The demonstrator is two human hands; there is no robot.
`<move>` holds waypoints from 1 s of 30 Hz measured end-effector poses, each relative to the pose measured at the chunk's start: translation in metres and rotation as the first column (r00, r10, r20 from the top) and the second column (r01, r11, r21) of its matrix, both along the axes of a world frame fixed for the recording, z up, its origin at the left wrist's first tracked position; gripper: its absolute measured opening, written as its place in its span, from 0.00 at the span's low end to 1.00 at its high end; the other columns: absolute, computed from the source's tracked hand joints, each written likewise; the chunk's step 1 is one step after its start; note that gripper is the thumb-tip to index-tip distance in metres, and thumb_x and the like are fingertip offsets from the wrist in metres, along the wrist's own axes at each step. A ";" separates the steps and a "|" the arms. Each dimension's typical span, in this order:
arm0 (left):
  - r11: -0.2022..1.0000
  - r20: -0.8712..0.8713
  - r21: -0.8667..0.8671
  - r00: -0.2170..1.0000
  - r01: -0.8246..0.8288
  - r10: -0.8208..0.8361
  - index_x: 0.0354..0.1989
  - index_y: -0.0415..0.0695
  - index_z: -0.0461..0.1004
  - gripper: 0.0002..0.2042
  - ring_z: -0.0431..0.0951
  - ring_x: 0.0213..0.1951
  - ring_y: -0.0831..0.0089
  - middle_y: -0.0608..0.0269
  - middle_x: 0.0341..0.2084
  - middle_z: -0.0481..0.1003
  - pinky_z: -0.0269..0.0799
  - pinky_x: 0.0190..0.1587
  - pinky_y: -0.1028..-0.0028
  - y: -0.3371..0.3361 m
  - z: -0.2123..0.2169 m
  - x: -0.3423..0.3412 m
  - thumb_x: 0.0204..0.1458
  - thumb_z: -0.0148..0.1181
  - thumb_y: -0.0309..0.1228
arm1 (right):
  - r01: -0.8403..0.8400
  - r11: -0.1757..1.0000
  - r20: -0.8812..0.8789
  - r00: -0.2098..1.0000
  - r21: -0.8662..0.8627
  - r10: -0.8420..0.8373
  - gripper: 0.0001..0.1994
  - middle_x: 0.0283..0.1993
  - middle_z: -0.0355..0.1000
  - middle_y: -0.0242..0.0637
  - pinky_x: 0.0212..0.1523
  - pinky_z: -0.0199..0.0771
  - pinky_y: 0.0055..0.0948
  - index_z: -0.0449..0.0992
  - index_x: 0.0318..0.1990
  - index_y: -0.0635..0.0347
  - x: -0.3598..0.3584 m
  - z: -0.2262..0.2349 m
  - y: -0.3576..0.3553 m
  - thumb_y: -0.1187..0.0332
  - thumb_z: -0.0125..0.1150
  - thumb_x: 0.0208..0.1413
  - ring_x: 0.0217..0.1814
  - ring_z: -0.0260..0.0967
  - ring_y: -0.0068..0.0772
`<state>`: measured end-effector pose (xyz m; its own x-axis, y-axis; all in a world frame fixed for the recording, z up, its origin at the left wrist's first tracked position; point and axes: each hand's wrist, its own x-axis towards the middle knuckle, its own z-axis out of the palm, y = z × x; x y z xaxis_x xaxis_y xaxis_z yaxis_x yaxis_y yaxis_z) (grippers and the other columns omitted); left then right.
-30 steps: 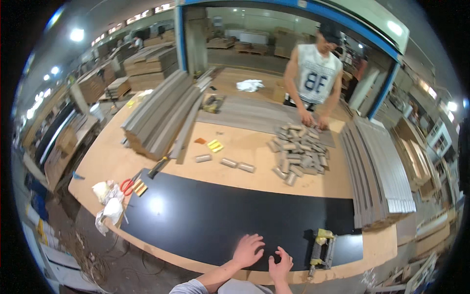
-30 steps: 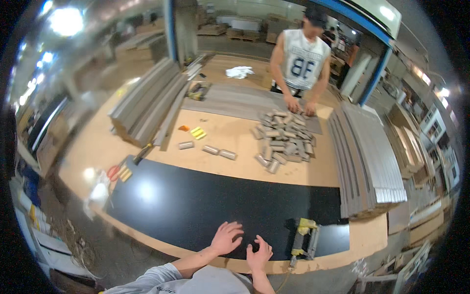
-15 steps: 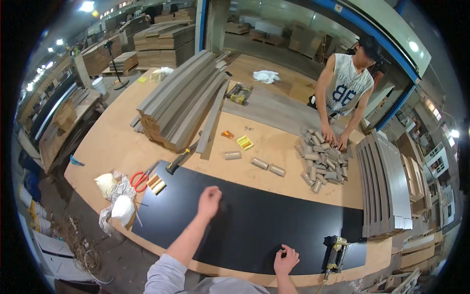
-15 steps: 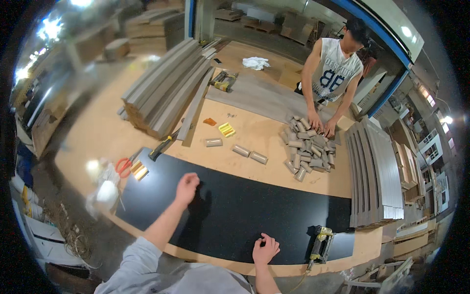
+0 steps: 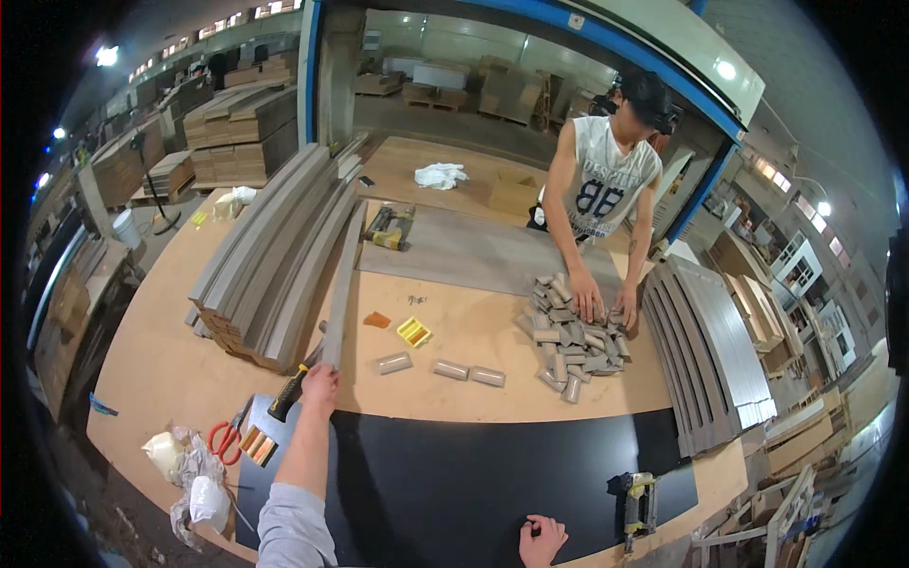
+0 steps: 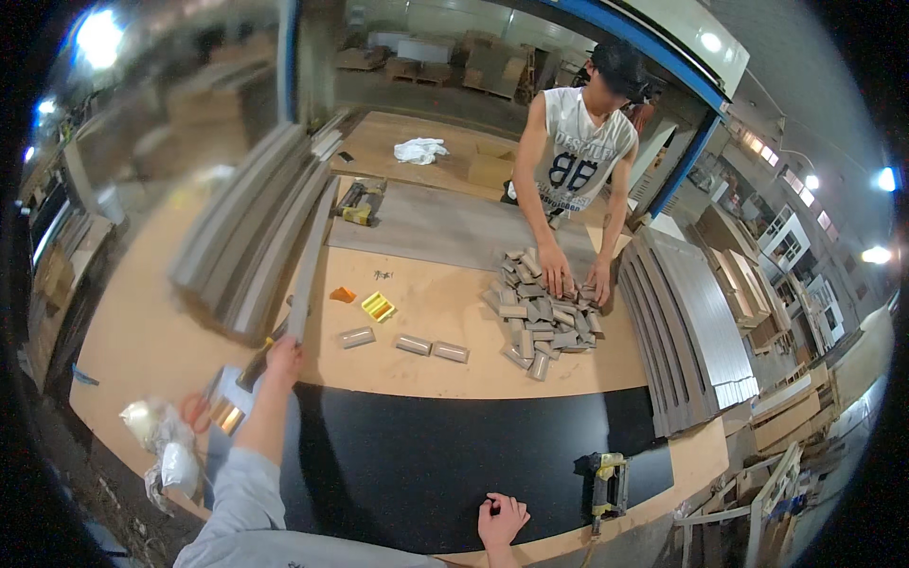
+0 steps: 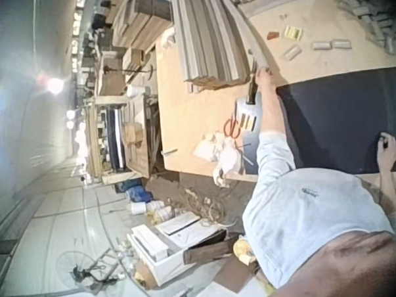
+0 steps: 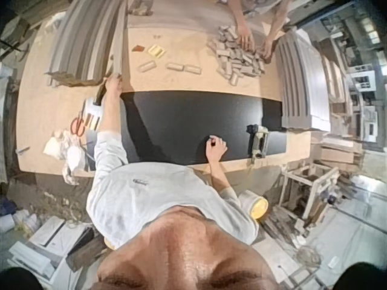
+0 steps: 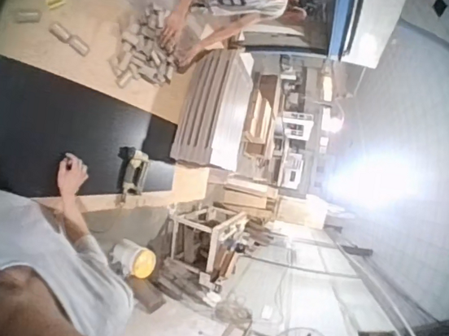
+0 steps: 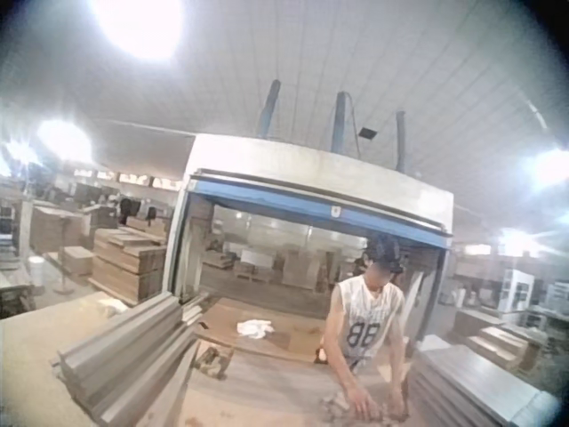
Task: The person aligns wooden blocks along a long wooden strip, fastens them using a pneumatic nail gun, and applies glue to the wooden piece from a packet by hand.
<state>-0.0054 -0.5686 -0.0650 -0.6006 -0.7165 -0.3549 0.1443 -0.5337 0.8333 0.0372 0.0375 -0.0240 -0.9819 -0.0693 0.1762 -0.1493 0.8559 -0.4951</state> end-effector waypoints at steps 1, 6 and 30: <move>1.000 0.005 0.015 1.000 0.007 -0.007 0.47 0.42 0.75 0.10 0.77 0.31 0.76 0.66 0.33 0.77 0.76 0.33 0.74 0.019 -0.001 -0.004 0.65 0.61 0.35 | 0.032 0.999 0.005 0.999 -0.011 -0.032 0.09 0.33 0.72 0.25 0.56 0.62 0.45 0.86 0.42 0.43 -0.002 -0.002 0.003 0.66 0.71 0.52 0.47 0.70 0.38; 0.916 -0.191 0.294 0.956 0.272 -0.222 0.53 0.41 0.75 0.11 0.82 0.37 0.67 0.61 0.38 0.79 0.83 0.43 0.62 0.142 0.067 0.054 0.65 0.54 0.27 | 0.054 0.998 0.010 0.999 -0.019 -0.054 0.09 0.34 0.77 0.26 0.56 0.65 0.44 0.86 0.42 0.45 -0.010 0.002 -0.016 0.66 0.72 0.52 0.46 0.73 0.38; 0.813 -0.220 0.092 0.808 0.575 -0.546 0.76 0.45 0.59 0.31 0.74 0.67 0.57 0.53 0.69 0.70 0.73 0.66 0.55 0.336 0.076 0.194 0.74 0.44 0.53 | -0.669 0.680 0.270 0.624 -0.300 0.733 0.27 0.55 0.81 0.37 0.56 0.76 0.43 0.77 0.68 0.46 -0.001 0.111 0.017 0.59 0.72 0.60 0.56 0.78 0.48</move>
<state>0.1890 -0.2327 0.0112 -0.9427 -0.1836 -0.2785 -0.0828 -0.6798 0.7287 0.0363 0.0548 0.0872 -0.6379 -0.7656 -0.0832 -0.4655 0.4694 -0.7503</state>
